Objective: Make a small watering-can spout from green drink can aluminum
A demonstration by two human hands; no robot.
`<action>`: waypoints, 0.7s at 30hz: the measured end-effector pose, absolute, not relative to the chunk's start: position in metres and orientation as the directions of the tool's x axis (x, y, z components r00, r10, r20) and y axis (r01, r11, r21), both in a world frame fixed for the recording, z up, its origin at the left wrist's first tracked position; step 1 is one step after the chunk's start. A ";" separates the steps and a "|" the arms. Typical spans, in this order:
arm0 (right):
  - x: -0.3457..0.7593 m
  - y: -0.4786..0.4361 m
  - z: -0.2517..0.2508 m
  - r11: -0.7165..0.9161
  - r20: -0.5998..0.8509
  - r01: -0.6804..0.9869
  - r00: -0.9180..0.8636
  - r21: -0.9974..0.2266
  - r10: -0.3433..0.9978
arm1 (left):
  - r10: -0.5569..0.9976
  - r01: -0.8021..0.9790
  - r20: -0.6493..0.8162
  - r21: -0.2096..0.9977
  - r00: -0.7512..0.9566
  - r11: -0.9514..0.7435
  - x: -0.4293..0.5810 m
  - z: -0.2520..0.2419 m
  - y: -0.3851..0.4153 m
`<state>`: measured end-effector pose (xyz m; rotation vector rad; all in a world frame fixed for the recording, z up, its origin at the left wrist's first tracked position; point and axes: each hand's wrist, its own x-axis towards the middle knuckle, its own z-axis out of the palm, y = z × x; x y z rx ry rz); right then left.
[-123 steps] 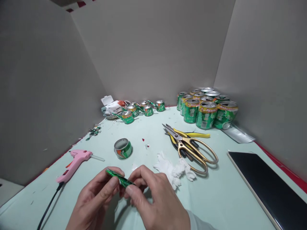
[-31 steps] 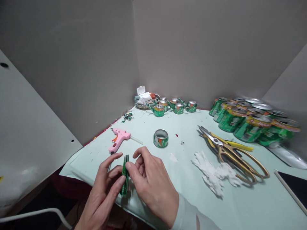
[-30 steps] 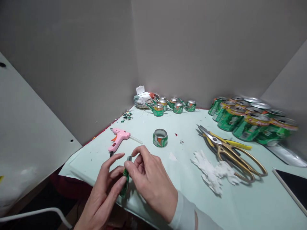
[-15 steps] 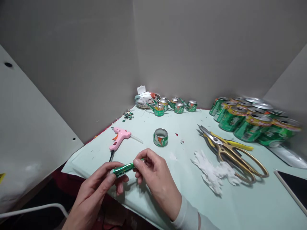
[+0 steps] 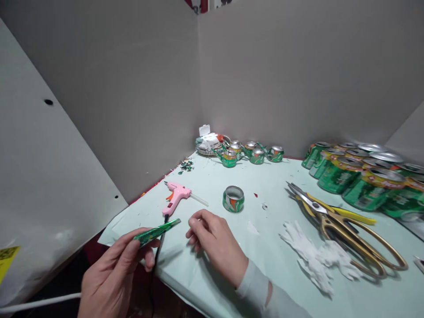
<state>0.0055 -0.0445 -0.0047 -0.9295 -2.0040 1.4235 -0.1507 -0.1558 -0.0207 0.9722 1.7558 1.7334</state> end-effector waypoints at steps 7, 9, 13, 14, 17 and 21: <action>-0.054 -0.014 0.004 0.404 0.059 0.570 -0.527 -0.715 0.848 | 0.501 0.364 0.268 0.926 -0.823 0.103 -0.170 -0.019 -0.167; -0.071 -0.011 0.007 0.430 0.071 0.651 -0.501 -0.626 0.862 | 0.467 0.395 0.305 0.912 -0.830 0.107 -0.172 -0.017 -0.167; -0.095 -0.011 0.006 0.538 0.099 0.694 -0.566 -0.479 0.818 | 0.455 0.412 0.323 0.905 -0.830 0.109 -0.170 -0.010 -0.166; -0.098 -0.011 0.005 0.567 0.099 0.689 -0.593 -0.452 0.799 | 0.460 0.408 0.318 0.907 -0.829 0.108 -0.170 -0.008 -0.165; -0.102 -0.011 0.002 0.606 0.081 0.692 -0.631 -0.392 0.772 | 0.481 0.386 0.304 0.919 -0.822 0.080 -0.171 -0.006 -0.165; -0.096 -0.012 -0.001 0.596 0.091 0.721 -0.607 -0.354 0.789 | 0.493 0.378 0.300 0.923 -0.816 0.064 -0.174 -0.007 -0.164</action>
